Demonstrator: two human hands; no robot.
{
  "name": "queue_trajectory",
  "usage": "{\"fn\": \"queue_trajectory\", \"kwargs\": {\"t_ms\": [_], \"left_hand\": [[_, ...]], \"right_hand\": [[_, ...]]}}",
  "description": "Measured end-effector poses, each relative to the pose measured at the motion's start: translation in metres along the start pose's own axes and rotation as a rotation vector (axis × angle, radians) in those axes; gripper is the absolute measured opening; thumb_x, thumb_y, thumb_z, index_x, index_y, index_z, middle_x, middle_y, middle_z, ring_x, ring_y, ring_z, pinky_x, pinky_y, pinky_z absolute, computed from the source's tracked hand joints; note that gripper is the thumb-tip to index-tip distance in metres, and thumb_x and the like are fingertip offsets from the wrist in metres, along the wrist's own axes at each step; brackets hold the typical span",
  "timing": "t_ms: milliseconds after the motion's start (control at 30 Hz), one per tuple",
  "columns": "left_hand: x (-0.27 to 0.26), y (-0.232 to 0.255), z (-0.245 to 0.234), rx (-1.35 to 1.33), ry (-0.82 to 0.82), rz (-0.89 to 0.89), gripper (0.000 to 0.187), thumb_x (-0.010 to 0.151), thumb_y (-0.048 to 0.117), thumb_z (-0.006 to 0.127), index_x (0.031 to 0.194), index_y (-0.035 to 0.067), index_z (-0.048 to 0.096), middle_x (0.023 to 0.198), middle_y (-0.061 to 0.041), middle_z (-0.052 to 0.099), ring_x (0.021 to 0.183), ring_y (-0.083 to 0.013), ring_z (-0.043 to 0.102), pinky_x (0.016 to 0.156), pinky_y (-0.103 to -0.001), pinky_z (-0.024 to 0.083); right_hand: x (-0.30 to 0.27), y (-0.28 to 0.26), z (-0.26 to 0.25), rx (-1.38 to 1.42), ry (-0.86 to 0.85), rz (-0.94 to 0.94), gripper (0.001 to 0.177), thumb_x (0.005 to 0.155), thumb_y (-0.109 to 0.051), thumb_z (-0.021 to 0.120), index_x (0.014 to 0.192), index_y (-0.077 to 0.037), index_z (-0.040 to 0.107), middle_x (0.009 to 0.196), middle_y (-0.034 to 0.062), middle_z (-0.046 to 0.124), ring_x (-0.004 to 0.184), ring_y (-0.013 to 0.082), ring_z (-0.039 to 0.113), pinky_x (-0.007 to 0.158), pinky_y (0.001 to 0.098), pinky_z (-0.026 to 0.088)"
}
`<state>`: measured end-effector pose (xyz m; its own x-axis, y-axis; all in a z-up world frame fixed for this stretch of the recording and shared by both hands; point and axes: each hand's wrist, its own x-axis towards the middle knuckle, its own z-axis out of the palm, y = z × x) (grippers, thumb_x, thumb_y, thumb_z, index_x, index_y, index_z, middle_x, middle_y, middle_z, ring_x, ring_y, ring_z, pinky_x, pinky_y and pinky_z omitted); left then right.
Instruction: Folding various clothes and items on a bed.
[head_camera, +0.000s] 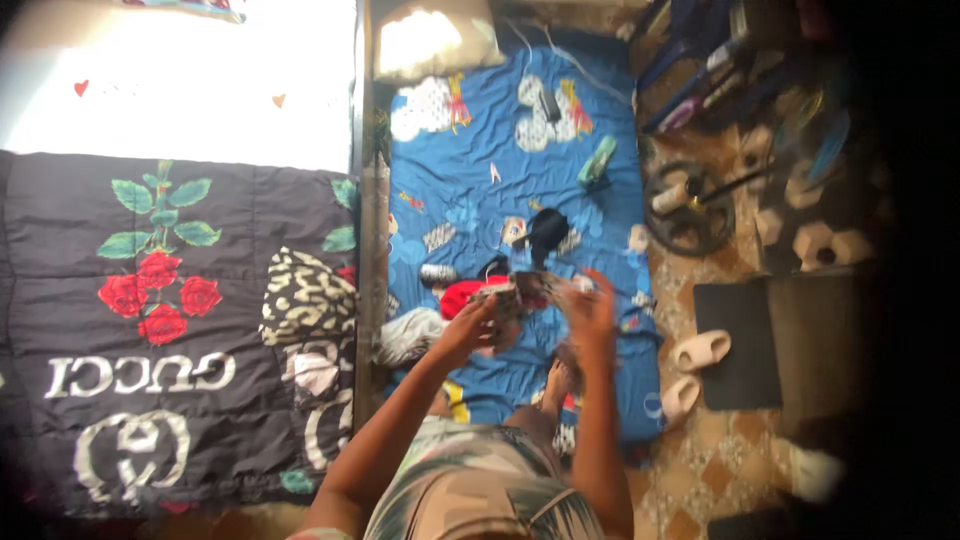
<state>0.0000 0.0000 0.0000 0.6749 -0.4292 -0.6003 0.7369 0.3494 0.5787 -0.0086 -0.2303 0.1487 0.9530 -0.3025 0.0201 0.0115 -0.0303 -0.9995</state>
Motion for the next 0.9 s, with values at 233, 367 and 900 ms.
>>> {"fn": "queue_trajectory", "kwargs": {"t_ms": [233,367,900], "left_hand": [[-0.051,0.007,0.038,0.462,0.056,0.641,0.053,0.119,0.039,0.049,0.155,0.0,0.052,0.141,-0.006,0.066,0.128,-0.0186,0.06,0.107,-0.034,0.046],[-0.136,0.093,0.09,0.75,0.069,0.472,0.057,0.113,0.034,0.041,0.165,0.014,0.031,0.104,-0.015,0.068,0.094,-0.0273,0.065,0.086,-0.036,0.052],[-0.19,0.175,0.052,1.239,0.125,0.839,0.028,0.094,0.007,0.058,0.121,0.002,0.061,0.114,-0.024,0.068,0.102,-0.0441,0.065,0.081,-0.046,0.052]], "right_hand": [[-0.033,-0.018,0.071,-0.114,-0.266,-0.172,0.057,0.113,-0.016,0.053,0.167,-0.012,0.035,0.114,0.0051,0.061,0.102,0.0125,0.06,0.099,0.0244,0.049],[-0.042,-0.03,0.071,0.183,-0.441,0.105,0.067,0.11,-0.016,0.049,0.17,-0.019,0.018,0.131,0.0059,0.053,0.103,0.0099,0.06,0.088,0.0241,0.05],[0.001,0.004,0.053,-0.374,-0.787,-0.203,0.052,0.068,-0.016,0.087,0.117,-0.009,0.073,0.123,0.0081,0.067,0.125,0.0283,0.056,0.111,0.041,0.041]]}}
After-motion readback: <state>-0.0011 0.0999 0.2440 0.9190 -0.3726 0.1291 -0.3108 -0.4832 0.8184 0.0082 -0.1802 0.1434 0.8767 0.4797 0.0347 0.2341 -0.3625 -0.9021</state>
